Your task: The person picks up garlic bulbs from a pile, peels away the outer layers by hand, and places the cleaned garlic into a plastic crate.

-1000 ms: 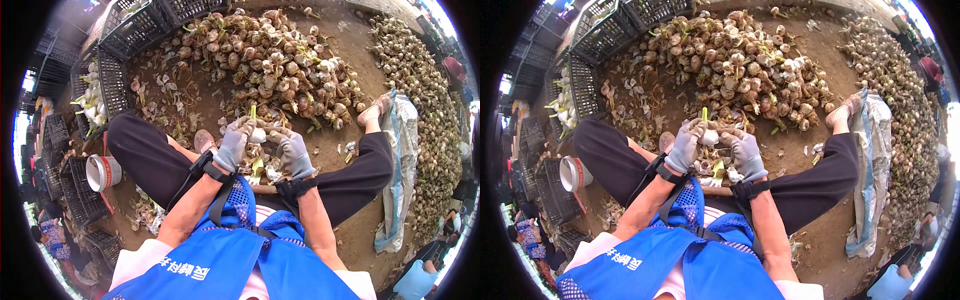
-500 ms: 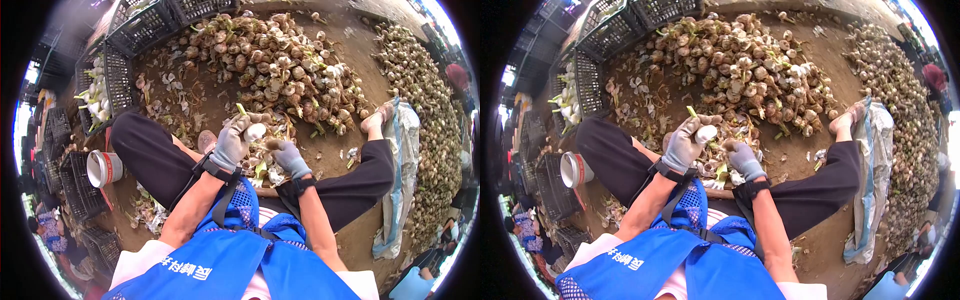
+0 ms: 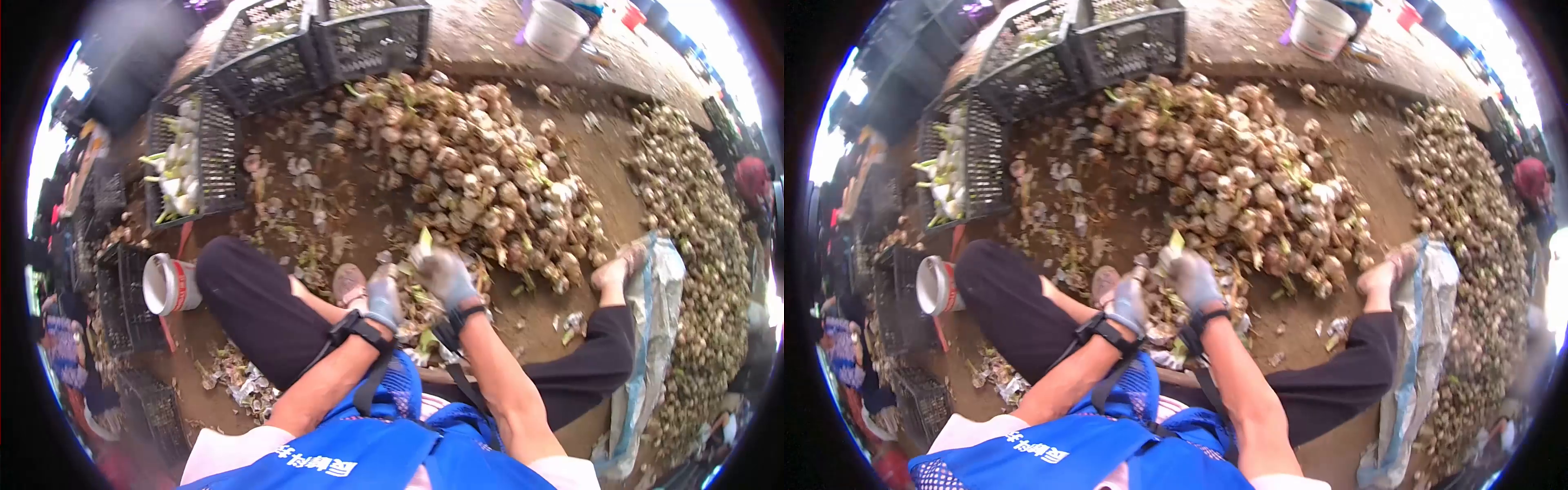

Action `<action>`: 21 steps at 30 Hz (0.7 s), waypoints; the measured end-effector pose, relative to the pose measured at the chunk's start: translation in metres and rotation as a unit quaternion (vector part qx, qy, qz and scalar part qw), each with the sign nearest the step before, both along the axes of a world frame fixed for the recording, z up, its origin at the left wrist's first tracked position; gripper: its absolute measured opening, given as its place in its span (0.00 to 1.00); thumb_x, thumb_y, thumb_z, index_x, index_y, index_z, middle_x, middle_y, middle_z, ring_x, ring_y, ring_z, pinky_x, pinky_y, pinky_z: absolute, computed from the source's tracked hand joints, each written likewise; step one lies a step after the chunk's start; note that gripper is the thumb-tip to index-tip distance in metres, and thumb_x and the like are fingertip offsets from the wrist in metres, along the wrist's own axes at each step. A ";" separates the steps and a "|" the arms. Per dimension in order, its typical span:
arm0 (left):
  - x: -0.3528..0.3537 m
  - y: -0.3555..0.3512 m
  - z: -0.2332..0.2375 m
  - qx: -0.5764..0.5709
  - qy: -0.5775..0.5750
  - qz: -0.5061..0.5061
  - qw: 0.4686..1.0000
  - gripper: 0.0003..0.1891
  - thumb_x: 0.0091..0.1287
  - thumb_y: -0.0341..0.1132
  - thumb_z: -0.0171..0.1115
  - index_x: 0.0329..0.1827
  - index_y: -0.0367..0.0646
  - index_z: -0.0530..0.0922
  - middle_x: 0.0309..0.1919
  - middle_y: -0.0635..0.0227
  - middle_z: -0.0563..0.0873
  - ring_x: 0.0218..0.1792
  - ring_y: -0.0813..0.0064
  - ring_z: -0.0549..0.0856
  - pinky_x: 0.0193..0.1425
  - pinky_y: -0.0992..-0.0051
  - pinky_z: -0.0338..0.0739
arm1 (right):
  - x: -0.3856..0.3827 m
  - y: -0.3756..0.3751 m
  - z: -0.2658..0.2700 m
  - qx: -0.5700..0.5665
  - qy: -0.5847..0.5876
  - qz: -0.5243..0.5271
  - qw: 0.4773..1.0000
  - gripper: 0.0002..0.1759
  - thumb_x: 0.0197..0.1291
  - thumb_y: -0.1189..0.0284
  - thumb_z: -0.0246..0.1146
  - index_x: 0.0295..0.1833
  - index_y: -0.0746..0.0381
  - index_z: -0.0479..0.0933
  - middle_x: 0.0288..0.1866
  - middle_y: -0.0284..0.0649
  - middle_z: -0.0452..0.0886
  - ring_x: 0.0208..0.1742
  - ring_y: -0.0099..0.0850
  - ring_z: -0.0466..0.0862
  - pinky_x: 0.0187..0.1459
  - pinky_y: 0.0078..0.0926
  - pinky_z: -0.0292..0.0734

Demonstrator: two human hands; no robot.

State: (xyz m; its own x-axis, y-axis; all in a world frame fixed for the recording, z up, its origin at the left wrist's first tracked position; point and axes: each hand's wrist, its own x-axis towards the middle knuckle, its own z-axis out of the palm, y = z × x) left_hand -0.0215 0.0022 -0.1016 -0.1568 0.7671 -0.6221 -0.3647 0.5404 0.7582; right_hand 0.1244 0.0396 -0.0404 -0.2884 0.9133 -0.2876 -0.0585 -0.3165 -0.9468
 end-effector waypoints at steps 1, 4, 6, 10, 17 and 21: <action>0.002 0.002 0.001 0.022 -0.029 0.016 0.999 0.12 0.64 0.43 0.54 0.37 0.43 0.76 0.27 0.68 0.78 0.27 0.72 0.79 0.30 0.71 0.76 | -0.028 0.033 0.012 -0.125 0.312 -0.119 0.934 0.21 0.56 0.68 0.59 0.54 0.66 0.70 0.46 0.37 0.78 0.39 0.27 0.80 0.39 0.25 0.77; 0.006 0.005 0.003 -0.094 -0.192 0.105 0.971 0.09 0.68 0.37 0.49 0.36 0.47 0.77 0.30 0.65 0.83 0.23 0.71 0.81 0.22 0.74 0.75 | -0.064 0.089 0.167 0.065 0.246 -0.039 0.966 0.32 0.57 0.67 0.61 0.64 0.69 0.62 0.53 0.41 0.75 0.48 0.26 0.77 0.47 0.20 0.74; 0.008 0.006 0.026 -0.141 -0.160 0.107 0.971 0.08 0.68 0.38 0.51 0.37 0.46 0.76 0.29 0.68 0.81 0.23 0.74 0.80 0.23 0.76 0.75 | -0.074 0.108 0.166 0.163 0.173 -0.107 0.965 0.31 0.54 0.69 0.62 0.62 0.70 0.64 0.54 0.47 0.76 0.51 0.31 0.78 0.50 0.29 0.74; 0.017 0.012 0.040 -0.087 -0.144 0.043 0.985 0.08 0.67 0.37 0.54 0.38 0.43 0.75 0.29 0.69 0.80 0.26 0.75 0.80 0.25 0.78 0.75 | 0.012 0.109 0.086 0.199 -0.547 -0.139 0.801 0.21 0.53 0.72 0.60 0.56 0.56 0.74 0.52 0.45 0.77 0.46 0.37 0.79 0.50 0.32 0.76; 0.027 0.008 0.053 -0.119 -0.145 -0.071 0.980 0.11 0.67 0.37 0.52 0.46 0.41 0.76 0.36 0.65 0.82 0.31 0.73 0.83 0.26 0.77 0.76 | 0.133 0.089 -0.020 0.159 -0.625 -0.145 0.750 0.08 0.47 0.69 0.60 0.34 0.52 0.81 0.38 0.43 0.78 0.42 0.42 0.79 0.44 0.37 0.75; 0.037 0.014 0.074 -0.009 -0.075 -0.168 0.983 0.14 0.67 0.33 0.54 0.53 0.39 0.73 0.41 0.66 0.81 0.36 0.78 0.83 0.26 0.85 0.74 | 0.149 0.063 0.012 0.102 -0.415 -0.288 0.857 0.10 0.51 0.74 0.60 0.38 0.66 0.80 0.31 0.43 0.82 0.26 0.33 0.79 0.33 0.26 0.75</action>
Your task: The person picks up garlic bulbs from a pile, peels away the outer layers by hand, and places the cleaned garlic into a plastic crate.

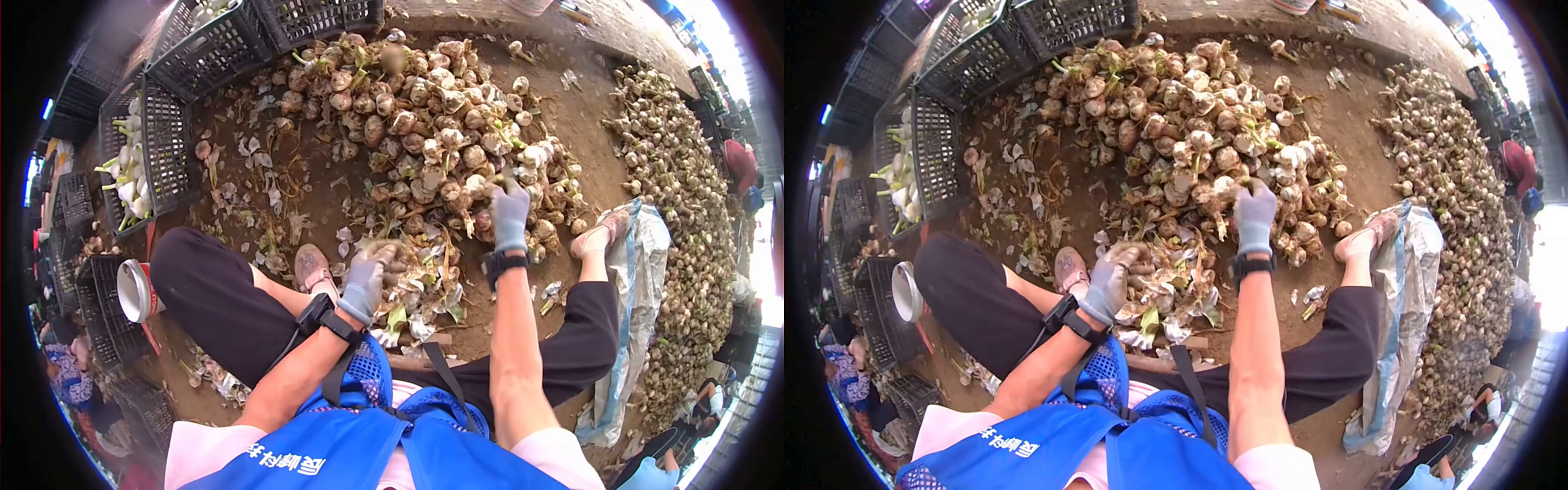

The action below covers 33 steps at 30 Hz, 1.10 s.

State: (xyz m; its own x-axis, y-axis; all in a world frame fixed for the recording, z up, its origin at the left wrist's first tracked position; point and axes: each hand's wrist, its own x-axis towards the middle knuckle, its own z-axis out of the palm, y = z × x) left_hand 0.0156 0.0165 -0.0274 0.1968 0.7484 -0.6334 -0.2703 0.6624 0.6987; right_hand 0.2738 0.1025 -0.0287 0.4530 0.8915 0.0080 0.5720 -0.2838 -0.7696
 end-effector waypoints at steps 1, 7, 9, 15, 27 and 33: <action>0.005 0.003 0.014 0.000 0.001 -0.002 1.000 0.14 0.67 0.33 0.54 0.53 0.39 0.73 0.41 0.66 0.81 0.36 0.78 0.83 0.26 0.85 0.74 | -0.013 -0.017 0.017 -0.014 0.273 -0.078 0.959 0.09 0.51 0.75 0.59 0.37 0.67 0.80 0.29 0.40 0.82 0.21 0.23 0.77 0.24 0.20 0.72; 0.026 -0.006 0.064 0.125 -0.165 -0.079 0.975 0.23 0.64 0.29 0.59 0.61 0.39 0.66 0.45 0.69 0.79 0.40 0.84 0.80 0.44 0.85 0.76 | -0.083 -0.118 0.078 -0.045 0.631 -0.040 0.773 0.10 0.60 0.71 0.56 0.41 0.65 0.77 0.29 0.35 0.79 0.24 0.20 0.75 0.24 0.16 0.69; 0.017 -0.009 0.067 0.089 -0.189 -0.097 0.973 0.21 0.65 0.33 0.57 0.61 0.40 0.67 0.43 0.68 0.80 0.33 0.86 0.77 0.34 0.88 0.70 | -0.087 -0.131 0.088 -0.040 0.618 -0.034 0.785 0.11 0.60 0.70 0.59 0.44 0.65 0.76 0.34 0.37 0.81 0.29 0.22 0.80 0.27 0.18 0.75; 0.013 -0.017 0.071 0.147 -0.206 -0.119 0.960 0.21 0.68 0.41 0.52 0.60 0.42 0.67 0.40 0.72 0.79 0.32 0.85 0.75 0.32 0.85 0.68 | -0.097 -0.137 0.088 -0.003 0.624 0.001 0.781 0.09 0.60 0.73 0.60 0.43 0.67 0.77 0.34 0.35 0.82 0.31 0.22 0.81 0.31 0.19 0.78; -0.004 -0.026 0.055 -0.054 -0.328 -0.071 0.941 0.12 0.70 0.43 0.47 0.48 0.47 0.72 0.33 0.70 0.80 0.33 0.72 0.80 0.33 0.75 0.73 | -0.099 -0.150 0.099 -0.026 0.613 0.064 0.787 0.10 0.62 0.73 0.57 0.44 0.68 0.76 0.33 0.35 0.81 0.30 0.23 0.81 0.30 0.19 0.78; 0.006 -0.030 0.076 0.058 -0.195 -0.049 0.978 0.12 0.68 0.44 0.48 0.47 0.48 0.72 0.34 0.71 0.79 0.31 0.74 0.77 0.32 0.78 0.70 | -0.107 -0.144 0.091 -0.010 0.544 0.048 0.838 0.09 0.62 0.73 0.57 0.42 0.68 0.76 0.32 0.33 0.80 0.29 0.19 0.79 0.29 0.16 0.74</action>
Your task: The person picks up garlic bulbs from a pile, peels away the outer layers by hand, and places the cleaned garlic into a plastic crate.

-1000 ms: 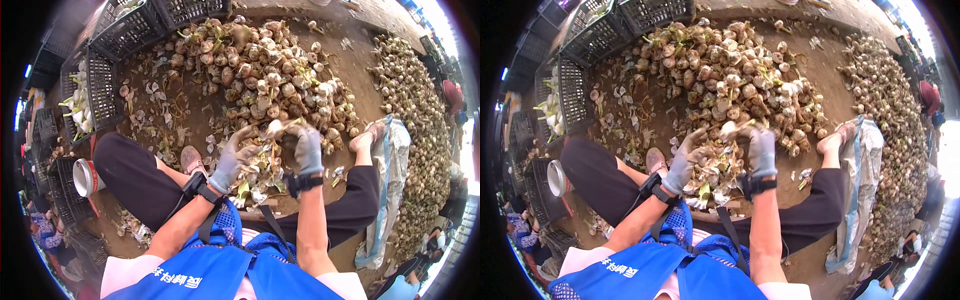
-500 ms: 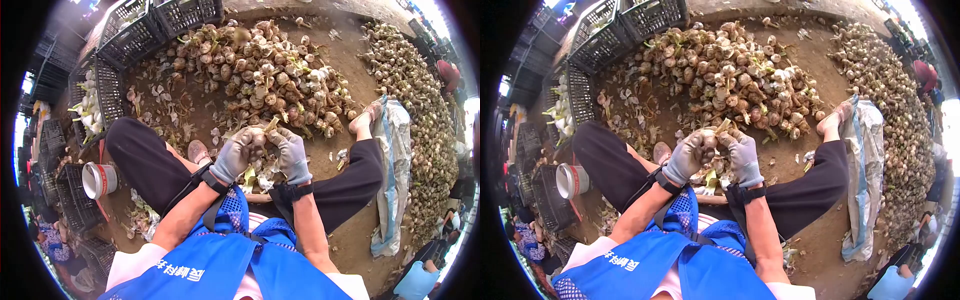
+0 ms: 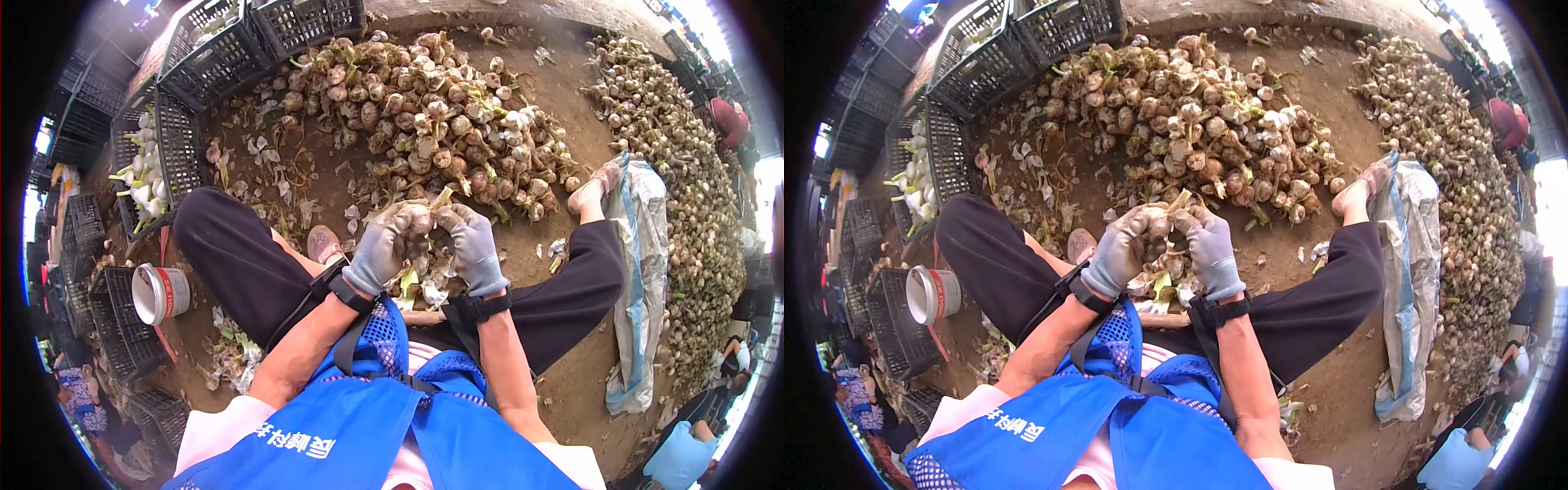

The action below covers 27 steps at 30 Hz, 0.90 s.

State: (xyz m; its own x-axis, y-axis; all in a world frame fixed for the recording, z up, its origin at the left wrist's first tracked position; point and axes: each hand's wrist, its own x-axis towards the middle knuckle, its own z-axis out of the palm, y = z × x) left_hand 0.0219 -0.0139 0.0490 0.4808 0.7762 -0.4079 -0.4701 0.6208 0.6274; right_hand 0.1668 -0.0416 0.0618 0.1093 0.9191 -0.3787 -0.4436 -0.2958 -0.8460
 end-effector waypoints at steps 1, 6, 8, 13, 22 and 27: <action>-0.007 0.001 -0.016 -0.044 -0.063 -0.025 0.997 0.12 0.69 0.43 0.47 0.48 0.48 0.72 0.34 0.69 0.80 0.32 0.72 0.79 0.34 0.76 0.73 | -0.002 0.000 0.000 0.014 -0.030 0.012 0.999 0.09 0.62 0.73 0.57 0.41 0.68 0.77 0.31 0.33 0.80 0.29 0.19 0.78 0.29 0.16 0.74; -0.015 0.002 -0.034 -0.149 -0.143 -0.058 0.977 0.10 0.70 0.42 0.46 0.46 0.48 0.72 0.33 0.68 0.81 0.32 0.71 0.80 0.33 0.76 0.74 | 0.006 -0.001 -0.011 0.003 -0.005 0.035 0.999 0.08 0.62 0.73 0.58 0.41 0.68 0.76 0.31 0.33 0.79 0.29 0.20 0.78 0.31 0.18 0.75; -0.010 0.003 -0.038 -0.184 -0.115 -0.044 0.975 0.13 0.69 0.45 0.47 0.48 0.49 0.72 0.34 0.68 0.79 0.30 0.73 0.77 0.30 0.79 0.70 | 0.009 -0.004 0.001 -0.027 0.039 0.043 0.998 0.09 0.62 0.73 0.57 0.42 0.69 0.76 0.33 0.35 0.80 0.31 0.22 0.80 0.32 0.20 0.77; -0.010 0.006 -0.023 -0.088 -0.124 -0.071 0.986 0.15 0.69 0.43 0.49 0.51 0.43 0.72 0.36 0.70 0.80 0.30 0.80 0.76 0.29 0.81 0.70 | 0.013 -0.007 0.002 -0.008 0.138 0.055 0.989 0.10 0.61 0.73 0.57 0.44 0.69 0.75 0.37 0.39 0.81 0.34 0.25 0.82 0.33 0.20 0.78; -0.001 -0.005 -0.009 0.018 0.120 0.000 0.993 0.14 0.69 0.45 0.45 0.32 0.47 0.72 0.22 0.77 0.75 0.15 0.88 0.66 0.16 0.87 0.58 | -0.009 -0.004 -0.019 -0.052 -0.027 -0.032 0.998 0.04 0.52 0.79 0.57 0.31 0.65 0.78 0.25 0.32 0.79 0.24 0.19 0.78 0.25 0.18 0.73; -0.008 0.000 -0.018 -0.224 -0.038 -0.019 0.974 0.17 0.68 0.50 0.44 0.32 0.48 0.74 0.19 0.66 0.78 0.08 0.83 0.64 0.09 0.83 0.54 | -0.016 -0.001 -0.044 0.081 -0.385 -0.004 0.919 0.03 0.47 0.78 0.57 0.25 0.67 0.74 0.23 0.43 0.76 0.23 0.31 0.76 0.28 0.29 0.70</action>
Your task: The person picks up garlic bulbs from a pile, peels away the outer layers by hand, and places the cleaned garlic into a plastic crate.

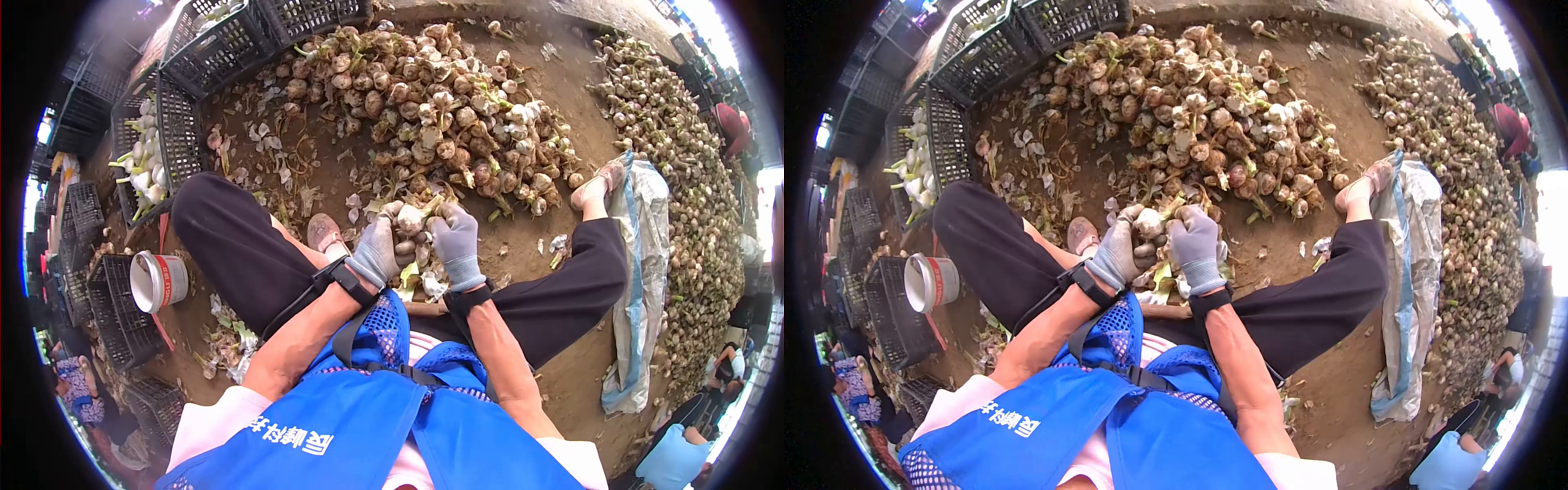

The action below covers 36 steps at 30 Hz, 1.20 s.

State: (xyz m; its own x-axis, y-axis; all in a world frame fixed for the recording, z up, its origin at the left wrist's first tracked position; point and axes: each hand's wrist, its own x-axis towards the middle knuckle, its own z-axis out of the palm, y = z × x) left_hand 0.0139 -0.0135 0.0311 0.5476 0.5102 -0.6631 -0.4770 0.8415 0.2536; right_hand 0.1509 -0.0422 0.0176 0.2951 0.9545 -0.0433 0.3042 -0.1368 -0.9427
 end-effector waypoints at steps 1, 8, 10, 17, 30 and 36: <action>0.000 0.001 0.000 0.001 -0.002 0.002 1.000 0.17 0.68 0.50 0.44 0.32 0.48 0.74 0.19 0.66 0.78 0.08 0.83 0.64 0.09 0.83 0.54 | -0.002 0.002 -0.002 0.076 -0.104 -0.003 0.992 0.03 0.46 0.78 0.56 0.26 0.67 0.74 0.24 0.46 0.76 0.26 0.37 0.77 0.31 0.30 0.71; 0.001 0.007 0.006 -0.029 -0.007 -0.029 0.999 0.23 0.68 0.56 0.40 0.30 0.47 0.74 0.16 0.65 0.77 0.05 0.82 0.60 0.06 0.82 0.49 | 0.013 -0.001 0.021 -0.105 0.334 0.029 0.936 0.08 0.52 0.77 0.58 0.39 0.66 0.77 0.32 0.35 0.79 0.29 0.19 0.77 0.29 0.17 0.74; 0.002 0.005 0.010 0.034 0.054 -0.054 0.997 0.24 0.69 0.56 0.38 0.34 0.46 0.75 0.18 0.67 0.77 0.06 0.83 0.62 0.08 0.82 0.53 | 0.009 -0.010 0.041 -0.118 0.364 0.024 0.924 0.08 0.53 0.77 0.57 0.40 0.67 0.76 0.31 0.35 0.80 0.29 0.20 0.78 0.30 0.17 0.74; 0.005 0.002 0.006 0.486 0.380 -0.153 0.772 0.22 0.69 0.48 0.51 0.55 0.38 0.70 0.39 0.69 0.79 0.43 0.83 0.75 0.51 0.79 0.70 | 0.016 -0.012 0.027 -0.101 0.435 0.003 0.895 0.09 0.55 0.76 0.55 0.41 0.67 0.77 0.34 0.38 0.81 0.31 0.25 0.81 0.31 0.23 0.79; 0.007 -0.001 0.019 0.531 0.316 -0.011 0.786 0.15 0.66 0.36 0.56 0.50 0.37 0.73 0.35 0.69 0.80 0.31 0.86 0.77 0.33 0.86 0.74 | 0.008 -0.008 0.032 -0.082 0.405 -0.009 0.911 0.08 0.55 0.80 0.57 0.40 0.69 0.78 0.32 0.35 0.81 0.27 0.21 0.80 0.28 0.18 0.77; -0.002 0.005 0.003 0.008 -0.108 -0.011 0.994 0.26 0.67 0.56 0.41 0.39 0.41 0.77 0.18 0.59 0.80 0.03 0.84 0.60 0.05 0.84 0.51 | 0.007 -0.006 0.002 0.008 0.333 0.001 0.943 0.08 0.50 0.82 0.57 0.37 0.69 0.78 0.32 0.40 0.82 0.32 0.28 0.83 0.32 0.20 0.78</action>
